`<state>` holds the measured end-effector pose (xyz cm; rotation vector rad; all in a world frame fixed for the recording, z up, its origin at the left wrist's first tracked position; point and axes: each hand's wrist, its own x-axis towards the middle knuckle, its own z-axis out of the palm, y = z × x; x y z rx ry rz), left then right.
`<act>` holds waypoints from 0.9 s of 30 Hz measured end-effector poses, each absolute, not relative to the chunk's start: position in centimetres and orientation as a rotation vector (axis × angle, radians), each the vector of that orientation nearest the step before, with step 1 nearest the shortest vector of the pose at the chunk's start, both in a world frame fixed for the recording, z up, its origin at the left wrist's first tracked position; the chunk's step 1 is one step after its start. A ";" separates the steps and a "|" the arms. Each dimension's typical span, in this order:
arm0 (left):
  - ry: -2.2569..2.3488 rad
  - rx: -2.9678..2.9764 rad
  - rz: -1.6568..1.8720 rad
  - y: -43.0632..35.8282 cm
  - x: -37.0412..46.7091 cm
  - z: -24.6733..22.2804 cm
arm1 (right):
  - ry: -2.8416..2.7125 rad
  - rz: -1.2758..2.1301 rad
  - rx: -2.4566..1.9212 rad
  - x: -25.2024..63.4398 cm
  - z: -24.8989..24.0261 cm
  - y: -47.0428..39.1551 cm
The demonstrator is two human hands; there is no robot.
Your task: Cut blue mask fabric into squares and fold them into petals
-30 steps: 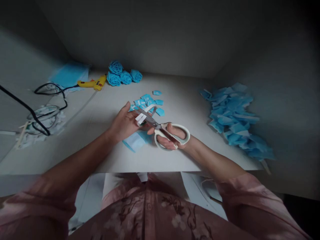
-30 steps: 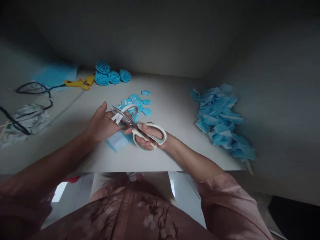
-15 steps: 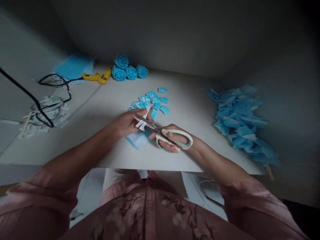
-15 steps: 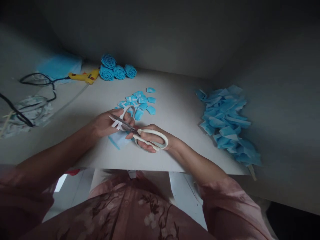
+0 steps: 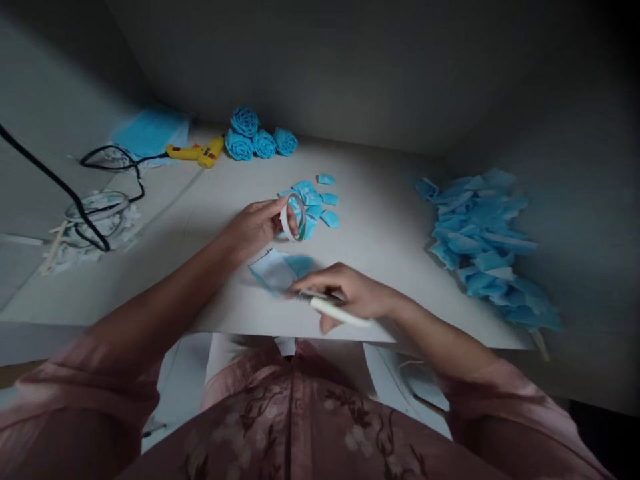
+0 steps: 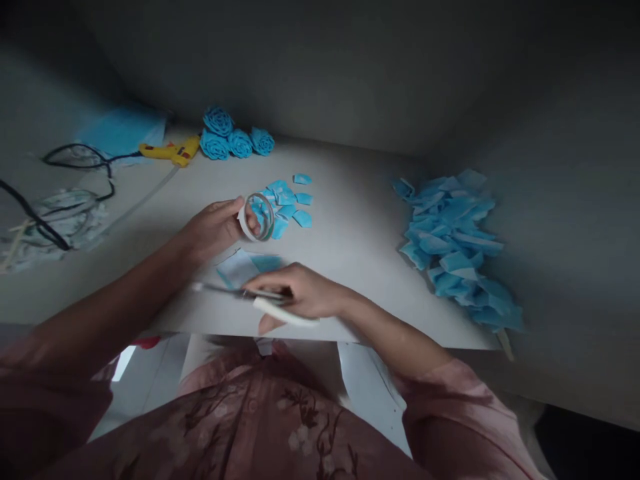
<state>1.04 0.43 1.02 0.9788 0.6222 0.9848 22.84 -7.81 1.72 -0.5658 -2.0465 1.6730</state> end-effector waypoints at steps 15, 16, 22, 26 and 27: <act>0.513 0.966 0.970 0.4 0.9 1.9 | -1.268 1.984 -0.620 24.9 1.3 -4.7; 0.516 0.982 0.972 0.3 1.0 1.9 | -1.271 2.006 -0.618 25.0 1.2 -4.7; 0.580 0.924 0.970 0.4 1.1 1.8 | -1.270 2.130 -0.428 25.2 0.6 -4.5; 0.620 0.849 0.961 0.4 1.1 2.1 | -1.273 2.195 -0.427 25.1 0.2 -4.6; 0.625 0.839 0.955 0.5 1.1 2.1 | -1.288 2.202 -0.431 25.1 0.1 -4.6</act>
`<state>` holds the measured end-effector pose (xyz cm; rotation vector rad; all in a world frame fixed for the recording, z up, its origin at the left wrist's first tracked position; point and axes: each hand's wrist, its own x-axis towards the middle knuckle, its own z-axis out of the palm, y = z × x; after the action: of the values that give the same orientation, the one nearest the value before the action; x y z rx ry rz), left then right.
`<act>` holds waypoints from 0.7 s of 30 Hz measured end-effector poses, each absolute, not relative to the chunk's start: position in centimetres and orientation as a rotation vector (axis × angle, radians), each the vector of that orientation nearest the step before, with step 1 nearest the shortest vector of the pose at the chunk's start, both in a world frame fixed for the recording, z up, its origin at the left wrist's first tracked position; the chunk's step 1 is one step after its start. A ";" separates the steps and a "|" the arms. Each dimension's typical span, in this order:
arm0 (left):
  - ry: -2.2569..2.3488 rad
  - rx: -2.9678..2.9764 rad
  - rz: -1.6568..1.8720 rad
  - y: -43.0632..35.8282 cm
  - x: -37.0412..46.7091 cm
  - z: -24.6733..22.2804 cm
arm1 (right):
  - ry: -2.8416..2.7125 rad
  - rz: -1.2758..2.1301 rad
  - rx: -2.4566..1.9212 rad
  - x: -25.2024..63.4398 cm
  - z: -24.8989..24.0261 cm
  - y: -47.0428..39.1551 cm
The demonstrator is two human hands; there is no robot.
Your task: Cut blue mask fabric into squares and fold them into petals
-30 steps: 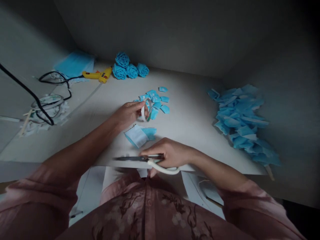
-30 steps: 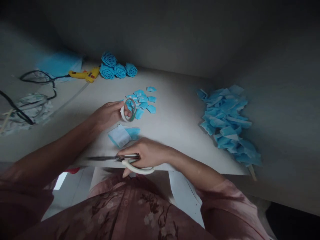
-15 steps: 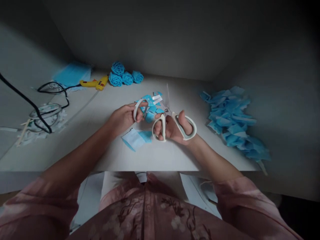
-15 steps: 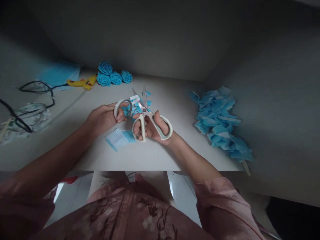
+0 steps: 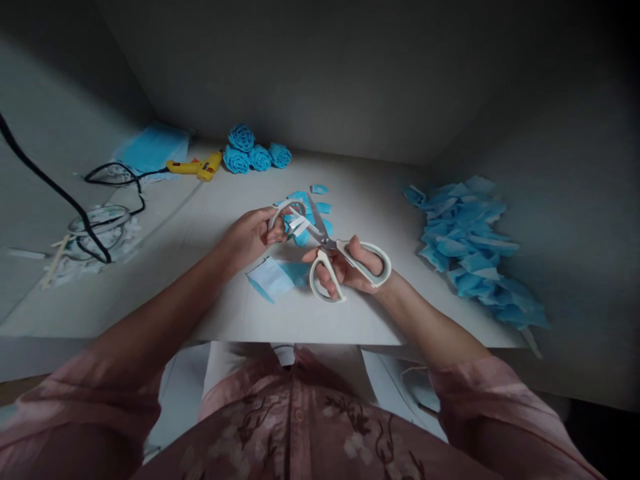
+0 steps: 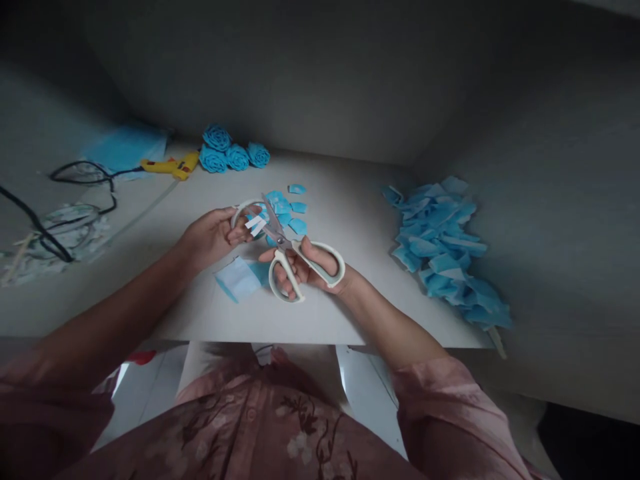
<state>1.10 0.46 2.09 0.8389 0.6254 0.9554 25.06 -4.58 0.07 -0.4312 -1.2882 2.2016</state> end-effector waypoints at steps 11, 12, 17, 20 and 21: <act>0.681 0.806 0.939 0.6 1.4 0.9 | -1.359 2.229 -0.433 24.6 -1.1 -4.5; 0.683 0.817 0.936 0.5 1.5 0.8 | -1.354 2.231 -0.433 24.6 -1.1 -4.5; 0.649 0.928 0.882 -0.2 1.4 0.8 | -1.324 2.226 -0.432 24.4 -1.2 -4.6; 0.600 1.020 0.793 -0.4 1.2 0.8 | -1.311 2.221 -0.403 24.3 -1.4 -4.6; 0.586 1.045 0.774 -0.5 1.1 0.8 | -1.314 2.220 -0.393 24.3 -1.4 -4.6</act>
<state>1.12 -0.48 0.76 1.0450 0.5859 0.7740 24.27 -4.59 -1.44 -0.3929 -1.3137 2.2196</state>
